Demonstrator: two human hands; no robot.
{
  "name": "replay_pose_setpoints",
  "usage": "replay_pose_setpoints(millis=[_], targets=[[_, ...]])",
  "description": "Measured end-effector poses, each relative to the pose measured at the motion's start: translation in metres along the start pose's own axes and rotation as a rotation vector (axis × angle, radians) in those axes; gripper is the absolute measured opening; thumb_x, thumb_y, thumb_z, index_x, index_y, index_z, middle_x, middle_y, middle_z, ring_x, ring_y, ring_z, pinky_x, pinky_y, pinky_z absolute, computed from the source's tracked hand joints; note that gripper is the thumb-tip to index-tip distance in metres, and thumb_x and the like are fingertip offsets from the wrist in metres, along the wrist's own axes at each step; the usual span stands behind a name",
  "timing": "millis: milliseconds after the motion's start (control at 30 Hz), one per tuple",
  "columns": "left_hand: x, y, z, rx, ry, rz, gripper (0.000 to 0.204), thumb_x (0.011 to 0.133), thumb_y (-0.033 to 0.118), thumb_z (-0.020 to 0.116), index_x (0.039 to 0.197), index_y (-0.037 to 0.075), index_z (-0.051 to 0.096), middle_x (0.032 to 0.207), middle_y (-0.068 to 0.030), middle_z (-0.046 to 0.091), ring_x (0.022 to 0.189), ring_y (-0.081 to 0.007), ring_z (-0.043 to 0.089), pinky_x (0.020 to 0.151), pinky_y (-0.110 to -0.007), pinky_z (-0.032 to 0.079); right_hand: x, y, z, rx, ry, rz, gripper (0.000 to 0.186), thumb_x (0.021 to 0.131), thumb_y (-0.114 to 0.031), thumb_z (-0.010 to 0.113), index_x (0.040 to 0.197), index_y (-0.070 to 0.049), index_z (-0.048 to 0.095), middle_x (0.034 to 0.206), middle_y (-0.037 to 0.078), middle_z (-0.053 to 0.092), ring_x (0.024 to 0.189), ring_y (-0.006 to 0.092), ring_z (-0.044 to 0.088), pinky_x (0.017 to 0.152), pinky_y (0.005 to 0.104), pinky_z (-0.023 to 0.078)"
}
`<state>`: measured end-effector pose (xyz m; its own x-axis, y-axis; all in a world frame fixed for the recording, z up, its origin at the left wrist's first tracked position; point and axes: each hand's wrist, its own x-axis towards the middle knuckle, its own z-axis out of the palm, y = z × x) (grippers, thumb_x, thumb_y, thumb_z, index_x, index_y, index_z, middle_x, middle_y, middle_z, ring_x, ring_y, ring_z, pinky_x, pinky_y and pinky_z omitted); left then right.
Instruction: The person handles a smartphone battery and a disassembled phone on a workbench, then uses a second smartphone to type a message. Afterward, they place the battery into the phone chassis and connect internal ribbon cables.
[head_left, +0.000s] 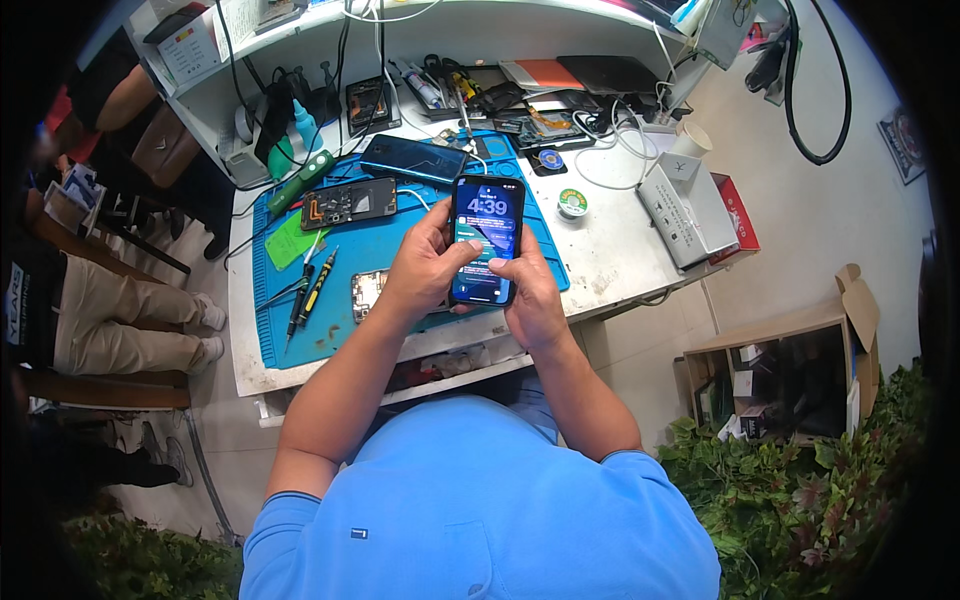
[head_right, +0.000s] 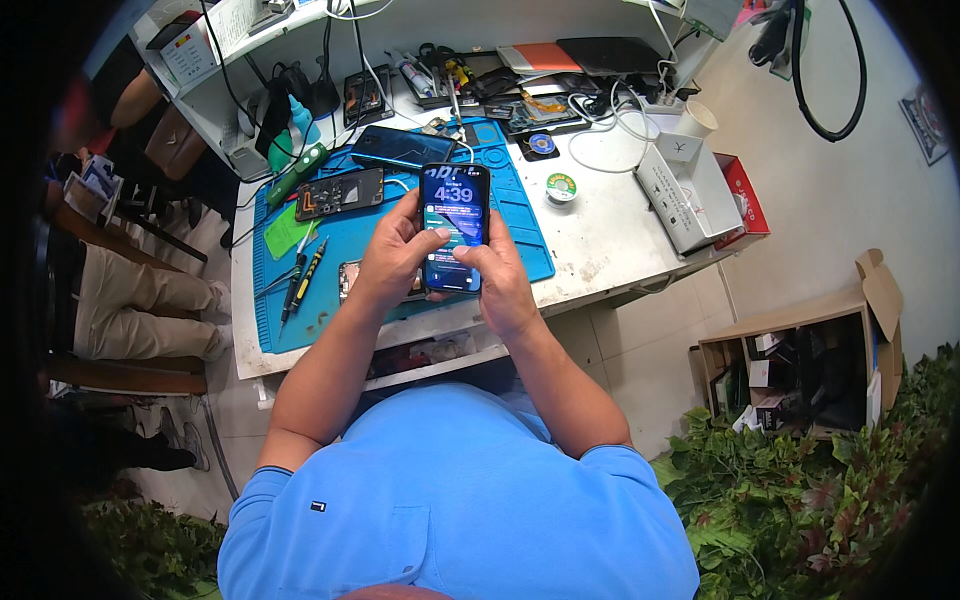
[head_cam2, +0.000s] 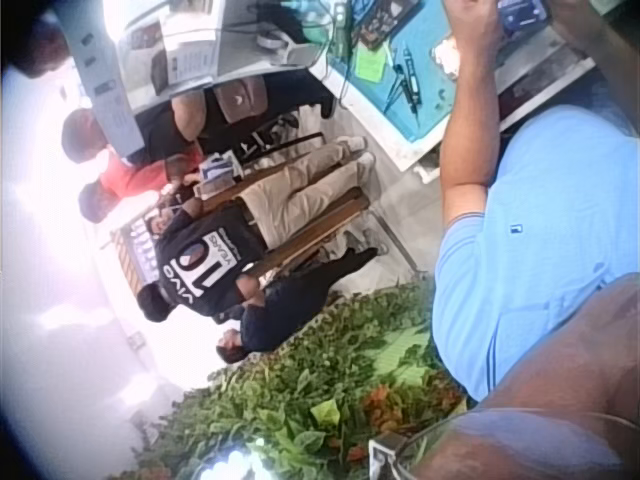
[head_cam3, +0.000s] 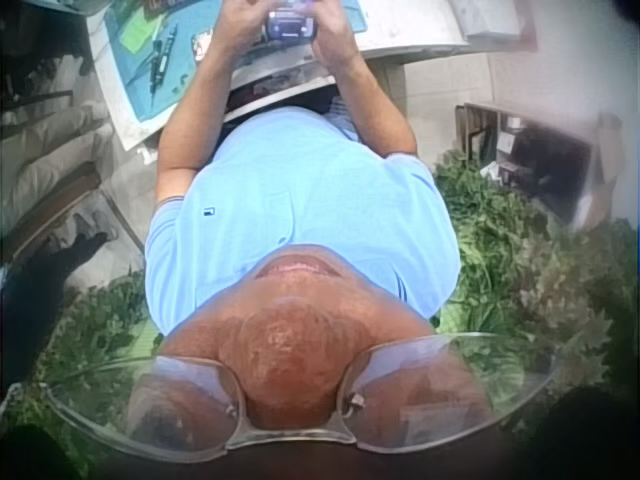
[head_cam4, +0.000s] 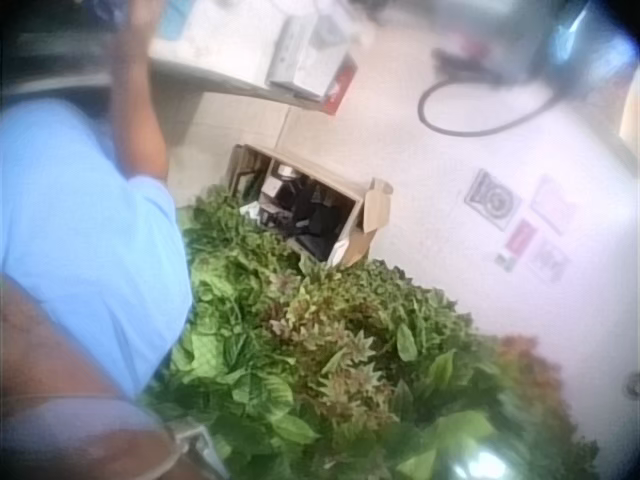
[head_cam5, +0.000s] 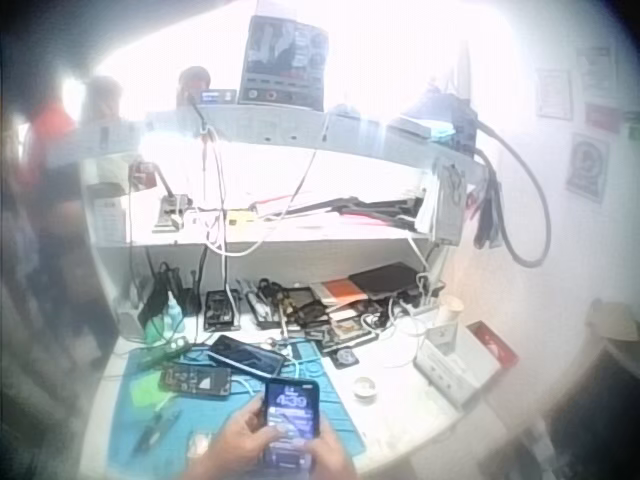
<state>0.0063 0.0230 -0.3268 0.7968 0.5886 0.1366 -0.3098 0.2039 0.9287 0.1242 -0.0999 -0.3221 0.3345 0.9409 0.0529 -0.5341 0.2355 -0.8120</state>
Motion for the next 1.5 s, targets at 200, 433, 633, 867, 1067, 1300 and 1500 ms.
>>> replay_pose_setpoints(millis=[200,433,633,867,1067,1300,1500], targets=[[-0.003,0.01,-0.009,-0.151,-0.055,-0.086,0.079,0.091,0.0,0.063,0.163,0.0,0.031,0.132,-0.0149,0.065,0.111,-0.0182,0.07,0.093,-0.033,0.06,-0.002,-0.007,0.001,0.048,0.006,0.043,0.063,0.093,-0.006,0.054,0.154,-0.003,0.037,0.128,0.016,0.062,0.097,0.0229,0.073,0.064,0.0398,0.07],[-0.005,0.014,-0.003,0.004,-0.077,-0.022,0.08,0.091,0.003,0.063,0.164,0.0,0.031,0.12,-0.0108,0.068,0.097,-0.0112,0.07,0.072,-0.022,0.058,-0.001,-0.008,-0.003,0.013,-0.042,0.036,0.074,0.088,0.0,0.057,0.158,-0.003,0.031,0.129,0.018,0.062,0.099,0.0247,0.074,0.067,0.0392,0.071],[-0.004,0.01,-0.007,0.042,-0.018,-0.068,0.075,0.092,0.005,0.064,0.162,0.0,0.038,0.113,-0.0076,0.07,0.088,-0.0048,0.066,0.064,-0.017,0.05,-0.001,-0.007,-0.002,-0.063,-0.031,0.015,0.069,0.086,-0.001,0.058,0.152,-0.001,0.035,0.131,0.022,0.062,0.106,0.0323,0.075,0.069,0.0462,0.072],[-0.004,0.014,-0.007,-0.073,-0.042,-0.08,0.079,0.089,0.004,0.061,0.163,0.0,0.035,0.114,-0.0072,0.069,0.088,-0.0061,0.066,0.068,-0.019,0.053,0.001,-0.005,-0.007,-0.053,-0.046,0.015,0.071,0.086,-0.001,0.058,0.153,-0.001,0.034,0.131,0.023,0.062,0.106,0.0337,0.075,0.069,0.0465,0.072],[-0.006,0.012,-0.007,0.019,-0.064,-0.048,0.077,0.089,0.005,0.062,0.162,0.001,0.036,0.115,-0.0068,0.07,0.087,-0.0057,0.066,0.069,-0.019,0.053,-0.001,-0.008,-0.004,-0.078,-0.014,0.034,0.073,0.086,0.0,0.058,0.154,-0.002,0.034,0.131,0.02,0.062,0.102,0.0286,0.075,0.067,0.0435,0.072],[-0.003,0.006,-0.011,-0.048,-0.048,-0.058,0.048,0.102,0.008,0.063,0.147,0.0,0.051,0.116,-0.0092,0.071,0.097,-0.0108,0.07,0.076,-0.028,0.062,-0.002,-0.004,-0.001,-0.138,-0.004,0.028,0.07,0.086,0.001,0.058,0.152,-0.002,0.036,0.13,0.019,0.063,0.104,0.0279,0.074,0.068,0.0435,0.071],[-0.005,0.01,-0.002,-0.064,0.015,-0.063,0.038,0.104,0.007,0.061,0.141,0.0,0.055,0.114,-0.0085,0.072,0.096,-0.0106,0.07,0.08,-0.028,0.061,-0.002,-0.002,0.001,-0.138,0.004,0.016,0.069,0.086,0.002,0.059,0.151,-0.002,0.038,0.129,0.017,0.063,0.105,0.0266,0.074,0.067,0.0427,0.071]])
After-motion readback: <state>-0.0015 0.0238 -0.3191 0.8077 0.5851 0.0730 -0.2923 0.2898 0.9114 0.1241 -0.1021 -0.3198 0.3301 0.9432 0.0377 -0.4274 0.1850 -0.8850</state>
